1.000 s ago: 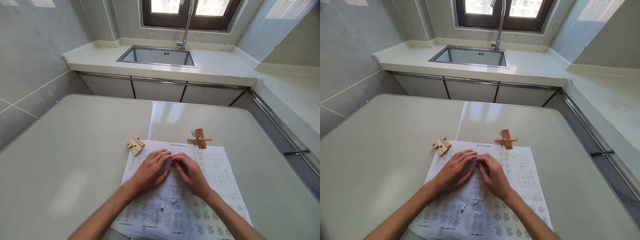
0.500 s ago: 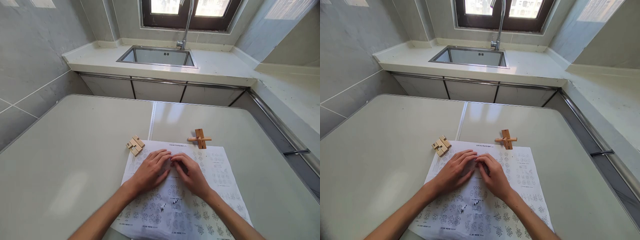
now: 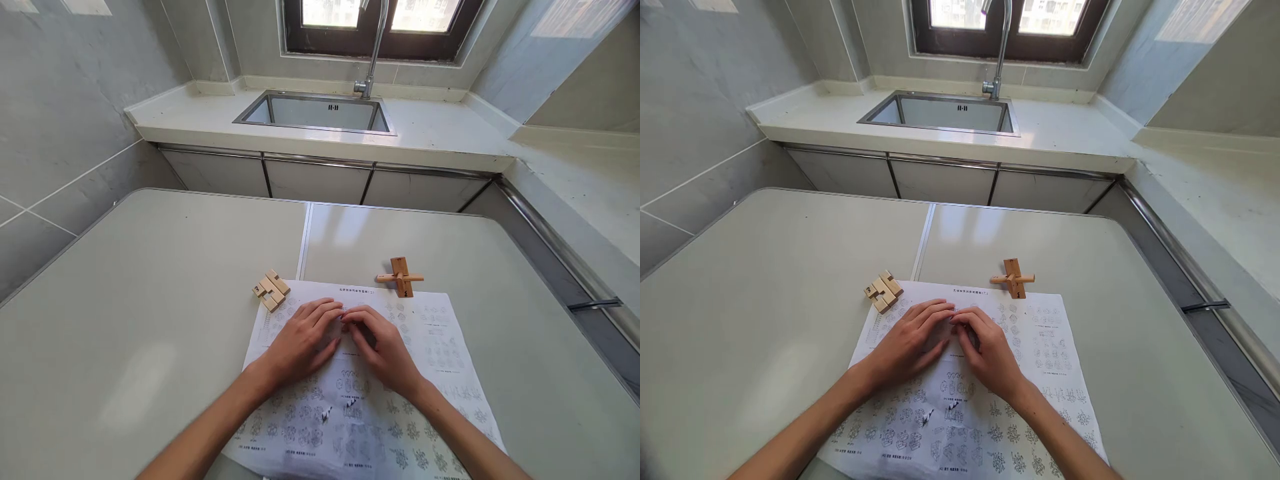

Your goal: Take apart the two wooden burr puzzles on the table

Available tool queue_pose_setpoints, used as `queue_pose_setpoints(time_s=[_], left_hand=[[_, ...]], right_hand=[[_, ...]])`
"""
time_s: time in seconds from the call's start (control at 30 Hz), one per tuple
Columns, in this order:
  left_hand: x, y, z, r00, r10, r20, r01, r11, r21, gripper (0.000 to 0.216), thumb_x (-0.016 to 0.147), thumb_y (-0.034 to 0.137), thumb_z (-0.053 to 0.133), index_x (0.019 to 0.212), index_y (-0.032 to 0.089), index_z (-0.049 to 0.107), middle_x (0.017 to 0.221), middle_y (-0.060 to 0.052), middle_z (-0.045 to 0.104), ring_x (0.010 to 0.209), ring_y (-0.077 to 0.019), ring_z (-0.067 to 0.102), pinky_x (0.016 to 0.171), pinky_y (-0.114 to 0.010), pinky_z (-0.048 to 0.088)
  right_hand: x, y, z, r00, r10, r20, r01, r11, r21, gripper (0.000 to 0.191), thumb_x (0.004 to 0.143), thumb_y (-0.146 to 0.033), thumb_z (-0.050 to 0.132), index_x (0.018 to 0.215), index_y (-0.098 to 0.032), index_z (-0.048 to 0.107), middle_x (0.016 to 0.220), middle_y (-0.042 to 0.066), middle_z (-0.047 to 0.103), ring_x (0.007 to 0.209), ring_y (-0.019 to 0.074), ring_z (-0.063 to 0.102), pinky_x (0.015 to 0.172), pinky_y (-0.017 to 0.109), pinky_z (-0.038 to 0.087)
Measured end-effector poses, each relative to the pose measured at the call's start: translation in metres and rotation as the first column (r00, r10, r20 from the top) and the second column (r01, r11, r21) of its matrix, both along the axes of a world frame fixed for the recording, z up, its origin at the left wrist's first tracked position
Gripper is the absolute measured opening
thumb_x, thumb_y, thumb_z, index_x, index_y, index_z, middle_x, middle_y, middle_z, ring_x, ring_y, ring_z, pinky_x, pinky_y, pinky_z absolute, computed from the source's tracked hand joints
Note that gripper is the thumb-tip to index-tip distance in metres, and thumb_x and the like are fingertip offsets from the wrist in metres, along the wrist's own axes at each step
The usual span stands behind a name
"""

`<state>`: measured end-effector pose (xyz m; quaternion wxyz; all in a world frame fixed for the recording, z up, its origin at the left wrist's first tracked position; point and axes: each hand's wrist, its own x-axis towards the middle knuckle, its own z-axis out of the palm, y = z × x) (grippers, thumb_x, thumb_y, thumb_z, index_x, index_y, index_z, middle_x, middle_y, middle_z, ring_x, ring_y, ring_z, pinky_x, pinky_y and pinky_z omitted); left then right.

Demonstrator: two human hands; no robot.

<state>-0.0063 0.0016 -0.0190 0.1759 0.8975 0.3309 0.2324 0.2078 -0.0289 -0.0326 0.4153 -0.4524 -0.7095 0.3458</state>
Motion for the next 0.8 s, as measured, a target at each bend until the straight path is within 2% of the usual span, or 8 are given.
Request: queue_pose_setpoints(time_s=[0.8], left_hand=[[-0.0007, 0.0003, -0.0016, 1.0, -0.006, -0.017, 0.006, 1.0, -0.002, 0.045, 0.102, 0.022, 0.059, 0.145, 0.022, 0.05, 0.146, -0.012, 0.065, 0.143, -0.0287, 0.056, 0.119, -0.05, 0.052]], right_hand=[[-0.0002, -0.0003, 0.0007, 1.0, -0.004, -0.005, 0.004, 1.0, 0.001, 0.021, 0.106, -0.015, 0.05, 0.113, -0.026, 0.067, 0.113, 0.009, 0.071, 0.099, 0.0243, 0.07, 0.085, 0.04, 0.06]])
